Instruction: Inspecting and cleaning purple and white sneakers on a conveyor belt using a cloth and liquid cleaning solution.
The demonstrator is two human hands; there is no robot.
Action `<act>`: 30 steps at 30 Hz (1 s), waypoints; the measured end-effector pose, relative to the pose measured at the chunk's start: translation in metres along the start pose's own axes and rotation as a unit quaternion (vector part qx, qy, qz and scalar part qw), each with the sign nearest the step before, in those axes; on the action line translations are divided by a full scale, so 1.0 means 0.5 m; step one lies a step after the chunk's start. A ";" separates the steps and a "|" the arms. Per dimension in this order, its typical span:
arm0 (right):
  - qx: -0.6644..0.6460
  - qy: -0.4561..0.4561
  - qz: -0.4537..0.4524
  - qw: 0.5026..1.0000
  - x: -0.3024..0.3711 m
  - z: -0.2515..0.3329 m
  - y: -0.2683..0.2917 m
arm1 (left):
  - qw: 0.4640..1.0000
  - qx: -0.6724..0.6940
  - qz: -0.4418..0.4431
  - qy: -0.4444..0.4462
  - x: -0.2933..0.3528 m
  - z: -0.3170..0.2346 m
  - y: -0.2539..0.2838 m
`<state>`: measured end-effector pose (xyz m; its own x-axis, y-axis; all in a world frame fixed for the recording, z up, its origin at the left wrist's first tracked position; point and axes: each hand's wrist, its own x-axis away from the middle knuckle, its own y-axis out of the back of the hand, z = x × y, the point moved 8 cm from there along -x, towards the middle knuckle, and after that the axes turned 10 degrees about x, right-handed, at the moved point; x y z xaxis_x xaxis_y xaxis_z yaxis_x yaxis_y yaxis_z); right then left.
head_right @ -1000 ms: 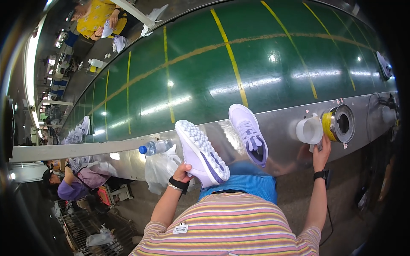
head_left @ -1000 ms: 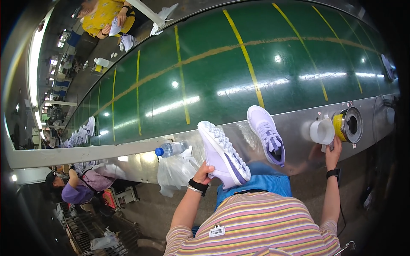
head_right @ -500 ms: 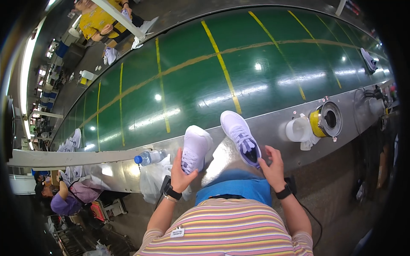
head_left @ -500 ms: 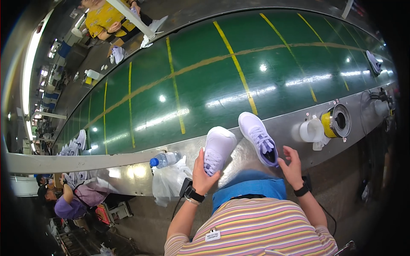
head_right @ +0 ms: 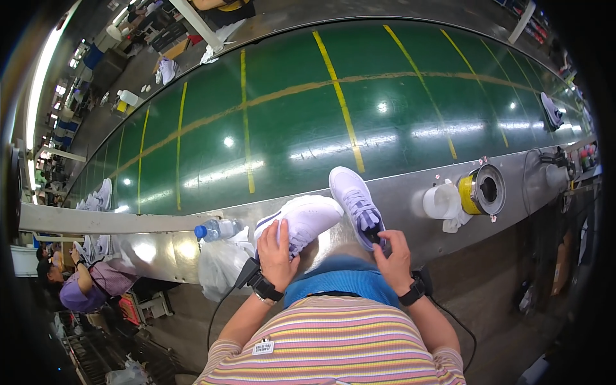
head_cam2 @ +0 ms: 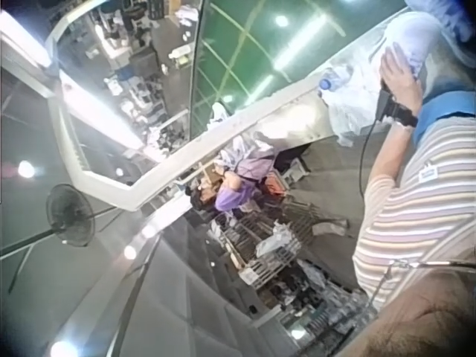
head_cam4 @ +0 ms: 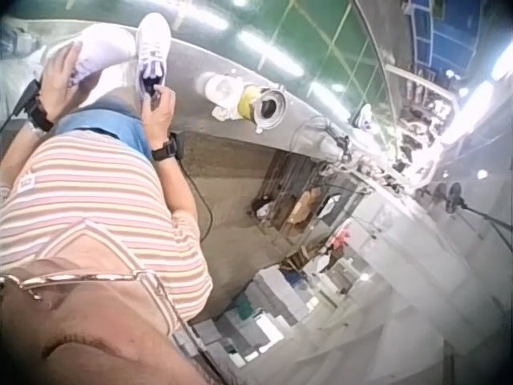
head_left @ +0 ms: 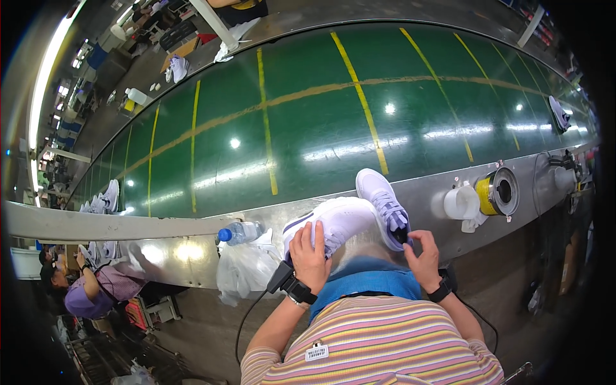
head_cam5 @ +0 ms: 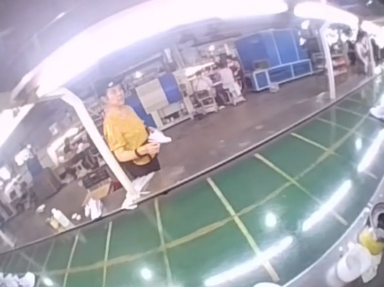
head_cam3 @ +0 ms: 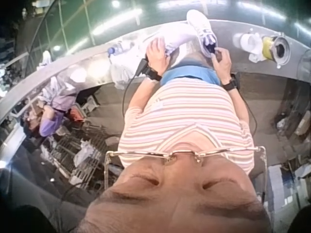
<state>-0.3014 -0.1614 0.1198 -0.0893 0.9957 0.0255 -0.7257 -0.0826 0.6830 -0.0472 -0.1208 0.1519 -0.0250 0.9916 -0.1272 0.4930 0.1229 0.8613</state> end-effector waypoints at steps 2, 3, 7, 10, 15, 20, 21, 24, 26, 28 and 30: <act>0.097 0.110 0.056 0.988 0.012 0.035 -0.030 | 0.999 0.002 0.031 0.044 -0.007 0.019 -0.036; 0.133 0.154 0.086 0.975 0.015 0.056 -0.045 | 0.999 0.006 0.032 0.042 -0.014 0.025 -0.060; 0.249 0.204 0.144 0.936 0.002 0.060 -0.104 | 0.957 0.191 0.109 0.188 -0.029 0.091 -0.160; 0.232 0.190 0.191 0.935 -0.005 0.048 -0.124 | 0.908 0.308 0.137 0.248 -0.021 0.104 -0.186; 0.143 0.289 0.268 0.908 0.055 0.101 -0.182 | 0.875 0.395 0.056 0.276 0.025 0.132 -0.217; 0.177 0.263 0.472 0.822 0.084 0.090 -0.261 | 0.895 0.366 -0.033 0.255 0.004 0.140 -0.236; 0.198 0.255 0.492 0.809 0.085 0.093 -0.273 | 0.882 0.384 -0.035 0.269 -0.001 0.144 -0.240; 0.183 0.196 0.502 0.822 0.078 0.105 -0.314 | 0.873 0.404 -0.031 0.273 -0.007 0.164 -0.244; 0.162 0.181 0.487 0.839 0.056 0.111 -0.302 | 0.828 0.475 -0.039 0.296 -0.012 0.180 -0.243; 0.150 0.210 0.450 0.855 0.008 0.144 -0.235 | 0.724 0.615 -0.025 0.312 -0.036 0.170 -0.227; 0.154 0.216 0.395 0.880 -0.070 0.140 -0.160 | 0.729 0.614 -0.045 0.301 -0.069 0.148 -0.181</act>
<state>-0.1924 -0.1865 0.1152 -0.7818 0.5187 0.3460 -0.1085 -0.6596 0.7437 -0.0264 -0.1693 0.0421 -0.2998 0.8655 0.4013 0.8629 0.4254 -0.2727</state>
